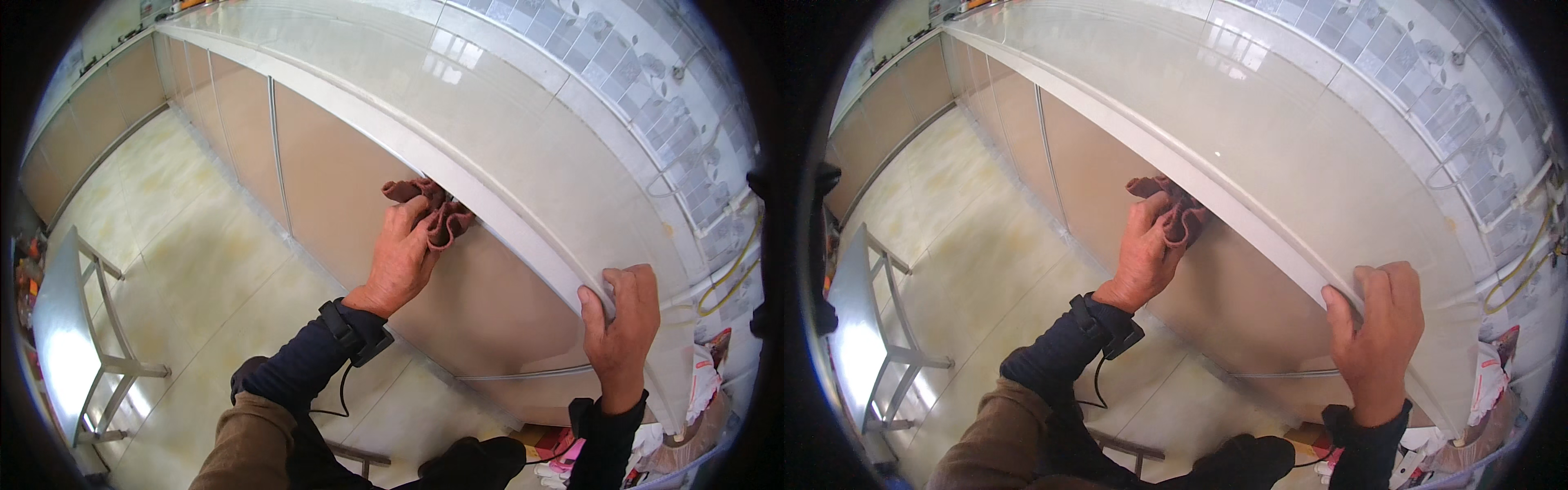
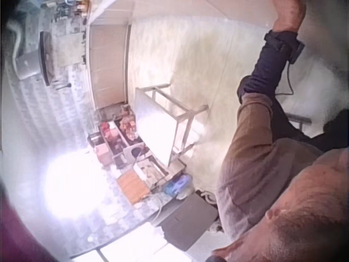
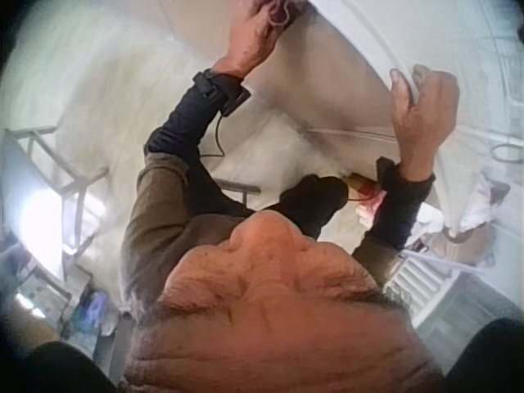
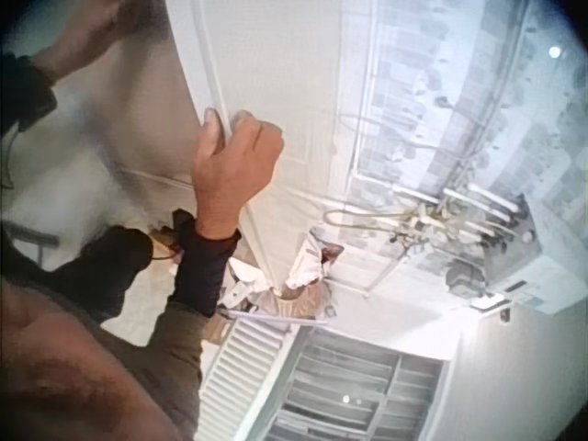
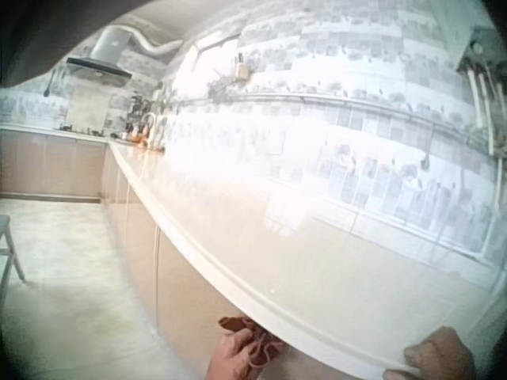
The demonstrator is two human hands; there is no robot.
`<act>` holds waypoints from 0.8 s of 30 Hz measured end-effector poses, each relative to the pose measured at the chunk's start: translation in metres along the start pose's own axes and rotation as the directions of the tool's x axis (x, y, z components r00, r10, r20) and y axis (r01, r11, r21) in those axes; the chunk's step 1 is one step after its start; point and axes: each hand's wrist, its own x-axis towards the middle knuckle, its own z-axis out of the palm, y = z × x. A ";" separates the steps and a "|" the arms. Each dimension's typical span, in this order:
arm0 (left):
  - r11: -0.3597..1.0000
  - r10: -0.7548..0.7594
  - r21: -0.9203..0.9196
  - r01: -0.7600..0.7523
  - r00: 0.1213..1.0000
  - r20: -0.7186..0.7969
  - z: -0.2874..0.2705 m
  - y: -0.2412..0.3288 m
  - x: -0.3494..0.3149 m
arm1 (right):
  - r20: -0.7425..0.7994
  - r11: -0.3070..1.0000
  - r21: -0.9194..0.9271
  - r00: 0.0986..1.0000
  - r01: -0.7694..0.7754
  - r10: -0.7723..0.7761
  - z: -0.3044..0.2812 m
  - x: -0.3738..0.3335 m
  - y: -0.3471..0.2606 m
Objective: The person wipes the front panels of a beige kitchen cabinet using a brown cloth. They move methodically across the surface, cleaning each panel in sequence.
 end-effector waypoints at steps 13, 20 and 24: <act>0.977 -0.196 -0.120 0.178 0.967 -0.162 -0.022 -0.036 0.009 | 0.208 0.968 0.025 0.948 -0.250 0.240 0.007 0.022 0.004; 0.996 -0.077 -0.036 0.076 0.997 -0.027 -0.017 -0.008 0.003 | 0.285 0.954 0.085 0.925 -0.287 0.253 0.006 0.032 0.007; 1.000 -0.013 0.022 0.014 0.998 -0.055 -0.015 -0.008 0.000 | 0.291 0.951 0.096 0.922 -0.293 0.254 0.006 0.031 0.008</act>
